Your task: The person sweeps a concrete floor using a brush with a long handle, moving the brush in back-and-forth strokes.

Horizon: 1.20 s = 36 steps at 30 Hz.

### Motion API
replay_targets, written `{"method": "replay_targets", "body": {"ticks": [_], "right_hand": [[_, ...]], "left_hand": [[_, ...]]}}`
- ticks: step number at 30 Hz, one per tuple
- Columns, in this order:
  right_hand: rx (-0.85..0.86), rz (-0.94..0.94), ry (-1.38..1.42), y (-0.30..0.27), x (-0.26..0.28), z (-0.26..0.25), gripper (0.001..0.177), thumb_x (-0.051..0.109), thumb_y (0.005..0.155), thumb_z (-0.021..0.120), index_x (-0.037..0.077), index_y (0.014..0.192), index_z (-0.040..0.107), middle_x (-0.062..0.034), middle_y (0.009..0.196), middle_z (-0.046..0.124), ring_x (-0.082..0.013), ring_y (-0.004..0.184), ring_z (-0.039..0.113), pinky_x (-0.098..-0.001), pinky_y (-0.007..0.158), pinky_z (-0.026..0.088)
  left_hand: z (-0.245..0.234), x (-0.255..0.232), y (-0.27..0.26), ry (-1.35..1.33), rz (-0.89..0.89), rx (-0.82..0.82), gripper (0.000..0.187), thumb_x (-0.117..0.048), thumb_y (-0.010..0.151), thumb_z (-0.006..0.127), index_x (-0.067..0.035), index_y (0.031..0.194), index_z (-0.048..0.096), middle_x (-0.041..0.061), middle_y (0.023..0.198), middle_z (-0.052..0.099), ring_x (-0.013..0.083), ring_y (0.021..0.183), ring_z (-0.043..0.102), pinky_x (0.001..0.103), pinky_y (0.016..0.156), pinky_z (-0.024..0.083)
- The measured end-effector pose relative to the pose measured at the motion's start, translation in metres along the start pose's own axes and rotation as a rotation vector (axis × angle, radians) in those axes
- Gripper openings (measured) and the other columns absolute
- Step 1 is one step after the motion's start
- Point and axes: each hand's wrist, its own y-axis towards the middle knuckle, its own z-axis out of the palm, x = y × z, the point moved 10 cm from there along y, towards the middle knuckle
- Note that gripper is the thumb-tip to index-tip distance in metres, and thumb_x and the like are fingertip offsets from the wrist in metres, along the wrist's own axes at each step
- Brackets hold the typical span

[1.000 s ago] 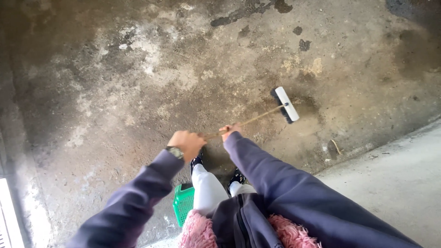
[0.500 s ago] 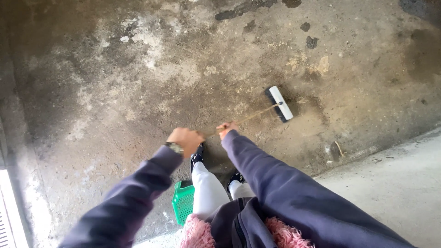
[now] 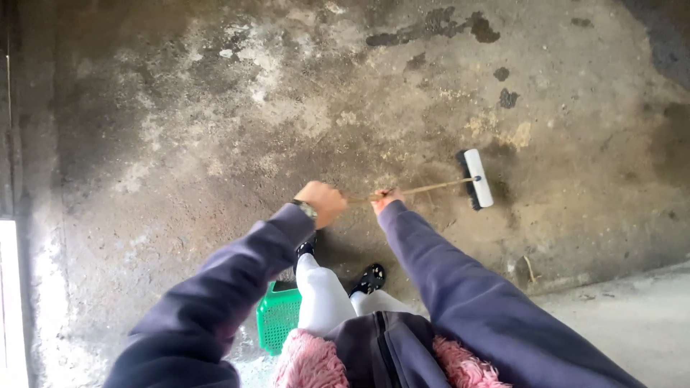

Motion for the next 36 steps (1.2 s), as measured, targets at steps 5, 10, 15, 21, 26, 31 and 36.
{"method": "replay_targets", "body": {"ticks": [5,10,15,21,26,31,36], "right_hand": [[0.147,0.078,-0.053,-0.010,-0.058,0.054,0.043,0.031,0.112,0.029,0.014,0.078,0.049,-0.0015,0.074,0.057,-0.0269,0.087,0.068,-0.0523,0.083,0.057],[0.157,0.145,-0.059,0.032,-0.101,0.053,0.041,0.037,0.112,0.026,0.019,0.083,0.048,0.0000,0.074,0.059,-0.0262,0.088,0.071,-0.0546,0.082,0.059],[0.126,0.194,-0.021,0.105,-0.063,-0.005,0.041,0.035,0.113,0.019,0.022,0.088,0.049,0.0034,0.082,0.059,-0.0219,0.111,0.062,-0.0580,0.099,0.043],[0.033,0.206,-0.036,0.103,0.026,-0.046,0.041,0.036,0.113,0.019,0.026,0.088,0.051,0.0053,0.085,0.060,-0.0183,0.118,0.054,-0.0571,0.107,0.035],[-0.036,0.140,-0.149,0.102,0.033,-0.036,0.038,0.026,0.104,0.046,0.020,0.067,0.054,-0.0034,0.073,0.066,-0.0275,0.082,0.065,-0.0511,0.079,0.059],[0.032,0.261,-0.131,0.085,-0.033,0.022,0.039,0.027,0.104,0.045,0.017,0.067,0.051,-0.0045,0.082,0.071,-0.0259,0.084,0.065,-0.0493,0.086,0.059],[0.140,0.368,-0.146,0.073,-0.097,0.074,0.035,0.026,0.098,0.053,0.018,0.065,0.057,-0.0077,0.088,0.075,-0.0251,0.080,0.068,-0.0449,0.076,0.062]], "left_hand": [[-0.006,0.043,-0.043,0.048,-0.046,0.082,0.027,-0.018,0.094,0.051,-0.014,0.107,0.074,0.006,0.095,0.079,0.0274,0.086,0.077,0.044,0.072,0.061],[-0.013,0.051,-0.048,0.091,-0.042,0.112,0.021,-0.017,0.095,0.053,-0.013,0.102,0.073,0.006,0.091,0.078,0.0277,0.085,0.077,0.044,0.073,0.060],[0.032,0.020,0.018,0.030,0.049,0.140,0.019,-0.024,0.093,0.061,-0.015,0.092,0.077,0.005,0.085,0.078,0.0278,0.082,0.076,0.046,0.069,0.060],[0.033,-0.020,0.094,-0.085,0.127,0.032,0.018,-0.016,0.093,0.056,-0.016,0.091,0.074,0.002,0.083,0.077,0.0227,0.081,0.076,0.043,0.068,0.060],[0.023,0.019,0.089,-0.044,0.106,0.004,0.019,-0.015,0.092,0.058,-0.019,0.091,0.076,-0.002,0.086,0.078,0.0206,0.086,0.077,0.041,0.068,0.061],[-0.002,0.079,0.033,-0.002,0.031,0.105,0.023,-0.016,0.096,0.055,-0.021,0.094,0.077,-0.002,0.088,0.078,0.0192,0.086,0.077,0.039,0.072,0.061],[-0.023,0.109,-0.014,0.122,-0.010,0.126,0.022,-0.019,0.098,0.054,-0.020,0.096,0.076,-0.001,0.087,0.078,0.0187,0.084,0.076,0.036,0.073,0.060]]}}
